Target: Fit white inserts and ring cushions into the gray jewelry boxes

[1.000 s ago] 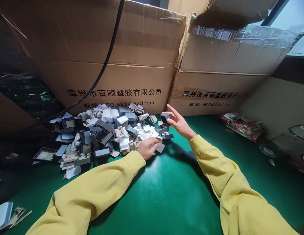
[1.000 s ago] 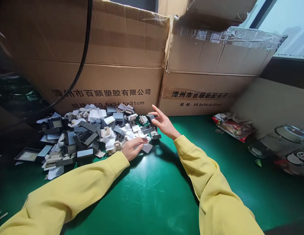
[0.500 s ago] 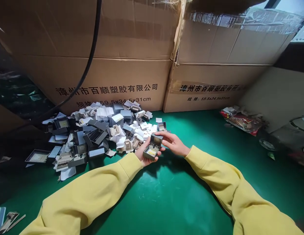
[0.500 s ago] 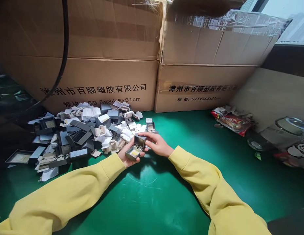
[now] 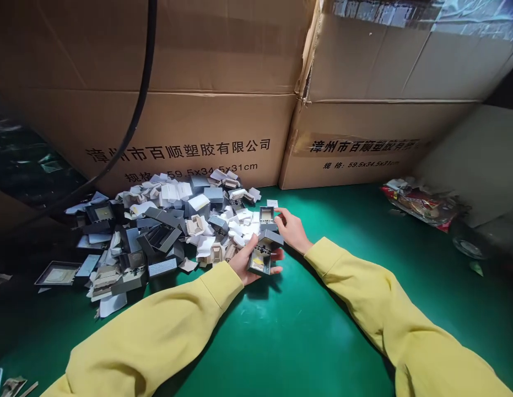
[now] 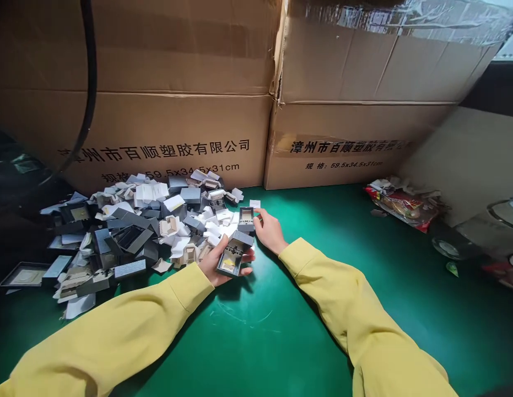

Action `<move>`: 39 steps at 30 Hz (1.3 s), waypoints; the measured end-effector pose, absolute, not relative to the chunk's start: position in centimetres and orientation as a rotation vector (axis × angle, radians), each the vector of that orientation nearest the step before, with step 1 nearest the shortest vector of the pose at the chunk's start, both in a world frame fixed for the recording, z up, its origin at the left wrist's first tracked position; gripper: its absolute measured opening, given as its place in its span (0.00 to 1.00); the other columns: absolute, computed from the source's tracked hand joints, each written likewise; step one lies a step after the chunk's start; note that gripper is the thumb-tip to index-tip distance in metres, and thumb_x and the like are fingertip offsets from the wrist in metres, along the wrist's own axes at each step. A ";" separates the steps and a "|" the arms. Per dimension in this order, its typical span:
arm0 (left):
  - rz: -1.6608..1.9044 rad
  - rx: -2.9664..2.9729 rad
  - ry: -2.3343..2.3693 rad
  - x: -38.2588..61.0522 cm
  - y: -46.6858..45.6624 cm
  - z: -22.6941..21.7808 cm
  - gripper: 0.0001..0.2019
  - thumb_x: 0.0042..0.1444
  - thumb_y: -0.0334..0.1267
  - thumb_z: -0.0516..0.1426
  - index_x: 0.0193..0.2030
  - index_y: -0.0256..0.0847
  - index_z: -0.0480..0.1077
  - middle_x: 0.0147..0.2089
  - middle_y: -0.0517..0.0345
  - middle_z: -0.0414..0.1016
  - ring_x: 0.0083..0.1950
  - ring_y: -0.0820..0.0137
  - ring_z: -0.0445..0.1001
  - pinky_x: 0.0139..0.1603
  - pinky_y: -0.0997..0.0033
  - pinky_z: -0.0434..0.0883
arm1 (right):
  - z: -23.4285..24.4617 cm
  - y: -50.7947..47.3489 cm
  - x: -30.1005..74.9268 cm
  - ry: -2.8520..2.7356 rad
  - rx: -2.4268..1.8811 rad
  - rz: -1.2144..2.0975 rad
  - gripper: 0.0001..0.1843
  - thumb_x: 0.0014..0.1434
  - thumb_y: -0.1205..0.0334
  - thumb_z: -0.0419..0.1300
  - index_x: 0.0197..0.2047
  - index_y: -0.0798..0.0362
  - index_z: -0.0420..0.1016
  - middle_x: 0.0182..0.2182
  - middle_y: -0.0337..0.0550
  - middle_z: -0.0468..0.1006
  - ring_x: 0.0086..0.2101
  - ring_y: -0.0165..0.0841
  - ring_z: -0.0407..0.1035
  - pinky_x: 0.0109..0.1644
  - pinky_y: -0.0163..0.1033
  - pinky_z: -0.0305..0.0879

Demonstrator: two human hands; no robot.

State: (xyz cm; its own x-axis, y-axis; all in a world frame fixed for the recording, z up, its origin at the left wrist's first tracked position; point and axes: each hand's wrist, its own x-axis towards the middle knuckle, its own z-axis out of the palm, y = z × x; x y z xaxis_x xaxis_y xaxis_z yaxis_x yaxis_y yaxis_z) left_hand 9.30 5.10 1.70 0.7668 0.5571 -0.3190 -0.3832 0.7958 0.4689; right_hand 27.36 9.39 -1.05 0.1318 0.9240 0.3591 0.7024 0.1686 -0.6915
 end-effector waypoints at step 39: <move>0.858 0.428 0.557 8.5 7.0 2.0 0.18 0.60 0.47 0.47 0.46 0.36 0.69 0.34 0.50 0.76 0.34 0.67 0.75 0.33 0.65 0.74 | 7.3 3.7 24.3 -1.548 -1.074 0.493 0.06 0.58 0.59 0.54 0.33 0.52 0.66 0.28 0.36 0.69 0.23 0.24 0.62 0.26 0.31 0.60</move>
